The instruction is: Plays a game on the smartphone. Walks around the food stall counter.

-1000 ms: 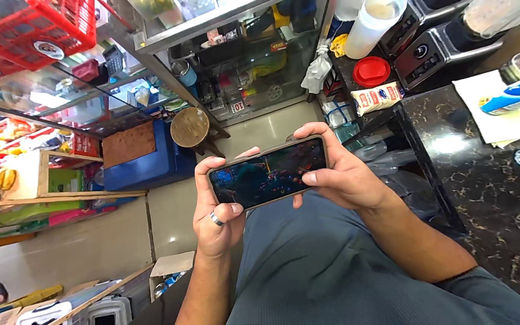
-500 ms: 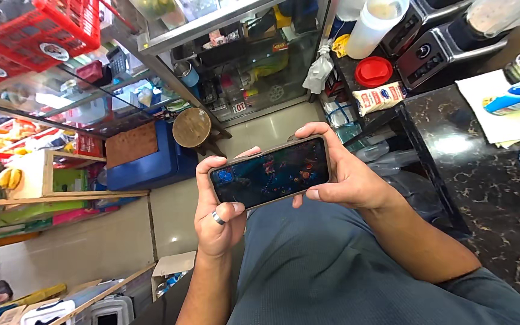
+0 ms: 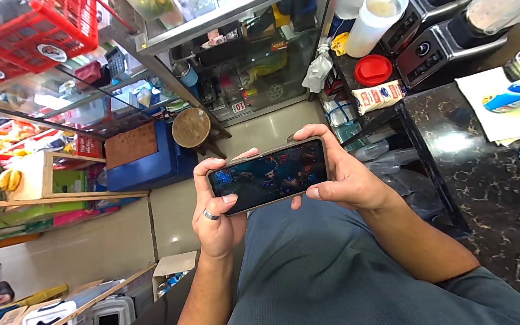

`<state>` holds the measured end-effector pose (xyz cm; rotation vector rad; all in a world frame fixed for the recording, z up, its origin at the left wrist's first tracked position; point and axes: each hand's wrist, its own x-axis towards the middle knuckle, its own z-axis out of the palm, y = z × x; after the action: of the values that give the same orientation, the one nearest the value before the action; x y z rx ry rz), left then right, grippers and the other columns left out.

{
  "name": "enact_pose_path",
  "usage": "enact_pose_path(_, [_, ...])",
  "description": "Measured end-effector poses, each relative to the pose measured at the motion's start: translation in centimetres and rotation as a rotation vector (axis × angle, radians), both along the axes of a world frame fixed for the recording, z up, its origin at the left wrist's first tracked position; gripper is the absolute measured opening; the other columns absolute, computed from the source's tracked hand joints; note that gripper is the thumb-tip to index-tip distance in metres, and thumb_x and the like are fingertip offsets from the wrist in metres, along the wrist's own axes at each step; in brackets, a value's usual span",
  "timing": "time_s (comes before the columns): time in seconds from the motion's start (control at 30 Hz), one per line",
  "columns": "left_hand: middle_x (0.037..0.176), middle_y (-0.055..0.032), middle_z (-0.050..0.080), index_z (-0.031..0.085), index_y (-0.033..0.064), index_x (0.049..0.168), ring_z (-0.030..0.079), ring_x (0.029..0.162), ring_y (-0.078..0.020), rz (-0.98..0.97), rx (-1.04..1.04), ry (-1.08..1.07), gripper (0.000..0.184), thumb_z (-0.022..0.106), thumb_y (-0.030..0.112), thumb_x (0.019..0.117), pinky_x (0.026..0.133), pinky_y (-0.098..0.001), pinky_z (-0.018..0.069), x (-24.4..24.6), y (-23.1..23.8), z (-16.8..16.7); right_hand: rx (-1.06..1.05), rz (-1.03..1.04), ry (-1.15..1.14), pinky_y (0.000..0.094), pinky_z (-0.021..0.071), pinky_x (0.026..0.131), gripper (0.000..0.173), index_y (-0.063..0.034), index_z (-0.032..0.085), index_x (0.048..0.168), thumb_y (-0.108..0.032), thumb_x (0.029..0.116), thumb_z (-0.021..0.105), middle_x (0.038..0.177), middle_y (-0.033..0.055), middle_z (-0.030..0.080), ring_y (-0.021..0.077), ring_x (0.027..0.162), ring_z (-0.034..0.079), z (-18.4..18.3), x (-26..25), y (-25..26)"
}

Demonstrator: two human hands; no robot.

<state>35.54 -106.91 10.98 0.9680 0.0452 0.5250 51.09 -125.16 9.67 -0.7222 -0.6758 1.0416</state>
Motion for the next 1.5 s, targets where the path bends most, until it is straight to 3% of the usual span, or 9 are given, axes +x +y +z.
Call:
enact_pose_path(0.23, [0.133,-0.0207,0.063,0.05,0.0193,0.131,0.062,0.125,-0.0352,0.112,0.093,0.053,0.039,0.055,0.003,0.0956,0.099,-0.0485,0.0554,0.0,-0.5,0.0,0.015,0.018,-0.007,0.0455,0.065,0.075,0.072,-0.0246,0.035,0.144,0.009,0.0855,0.058,0.13,0.0177,0.057,0.0333,0.101,0.07,-0.1,-0.1,0.1])
enact_pose_path(0.57, [0.129,-0.0197,0.066,0.049,0.0186,0.13,0.066,0.12,-0.0334,0.192,0.162,0.091,0.051,0.074,0.003,0.088,0.095,-0.045,0.0588,0.3,-1.1,0.1,-0.018,-0.013,-0.024,0.0435,0.0657,0.071,0.069,-0.0258,0.037,0.142,0.009,0.0863,0.06,0.127,0.0156,0.059,0.0307,0.094,0.072,0.0,-0.3,0.2])
enact_pose_path(0.9, [0.132,-0.0205,0.064,0.049,0.019,0.131,0.063,0.124,-0.0354,0.121,0.119,0.06,0.049,0.069,0.003,0.0893,0.098,-0.0485,0.0567,0.0,-0.6,0.0,-0.006,-0.008,-0.016,0.0436,0.0657,0.072,0.069,-0.0246,0.037,0.142,0.008,0.0859,0.06,0.127,0.0154,0.059,0.0301,0.098,0.072,0.0,-0.3,0.3])
enact_pose_path(1.0, [0.136,-0.021,0.061,0.053,0.0202,0.132,0.058,0.129,-0.0378,0.026,0.077,0.005,0.048,0.058,0.003,0.088,0.101,-0.0519,0.0531,0.0,-0.1,-0.1,0.02,-0.018,0.05,0.042,0.0648,0.07,0.05,-0.0252,0.042,0.14,-0.009,0.0964,0.06,0.124,0.0154,0.061,0.0292,0.099,0.071,-0.2,-0.2,0.3])
enact_pose_path(1.07, [0.137,-0.0207,0.06,0.054,0.0198,0.131,0.057,0.131,-0.0382,-0.002,0.087,-0.037,0.048,0.056,0.002,0.0865,0.102,-0.0517,0.0517,0.0,-0.1,-0.1,-0.003,-0.084,0.078,0.0389,0.064,0.064,0.032,-0.0241,0.048,0.136,-0.02,0.1038,0.052,0.118,0.015,0.063,0.027,0.092,0.072,0.0,-0.4,0.5])
enact_pose_path(1.17, [0.138,-0.0203,0.06,0.054,0.0205,0.129,0.056,0.132,-0.0382,0.013,0.114,-0.037,0.046,0.055,0.003,0.0867,0.103,-0.0514,0.0511,0.1,-0.5,-0.2,-0.081,-0.199,0.121,0.0356,0.0614,0.051,0.024,-0.0202,0.053,0.129,-0.021,0.1081,0.042,0.108,0.016,0.065,0.0247,0.078,0.072,0.6,-0.8,0.9])
enact_pose_path(1.27, [0.134,-0.0203,0.062,0.054,0.0196,0.129,0.058,0.129,-0.0366,0.092,0.098,0.033,0.037,0.053,0.008,0.0942,0.102,-0.0512,0.0522,0.3,-0.7,-0.2,-0.036,-0.11,0.102,0.0379,0.063,0.059,0.033,-0.0229,0.047,0.136,-0.021,0.1024,0.05,0.116,0.0164,0.063,0.0265,0.087,0.072,0.1,-0.5,0.6])
enact_pose_path(1.33, [0.132,-0.0192,0.064,0.053,0.0193,0.129,0.061,0.127,-0.0347,0.146,0.108,0.079,0.035,0.055,0.008,0.0962,0.101,-0.0498,0.0541,0.3,-0.8,-0.2,-0.023,-0.064,0.083,0.0404,0.0641,0.065,0.05,-0.0233,0.043,0.14,-0.01,0.0939,0.059,0.123,0.0169,0.061,0.0289,0.094,0.071,-0.1,-0.5,0.5])
enact_pose_path(1.5, [0.131,-0.0182,0.065,0.049,0.0191,0.13,0.065,0.122,-0.0328,0.179,0.17,0.128,0.051,0.073,0.004,0.0877,0.096,-0.0462,0.0584,0.3,-1.0,-0.1,-0.042,-0.056,0.026,0.042,0.065,0.068,0.069,-0.023,0.039,0.141,0.011,0.0833,0.055,0.124,0.0159,0.06,0.0291,0.094,0.071,-0.1,-0.7,0.4])
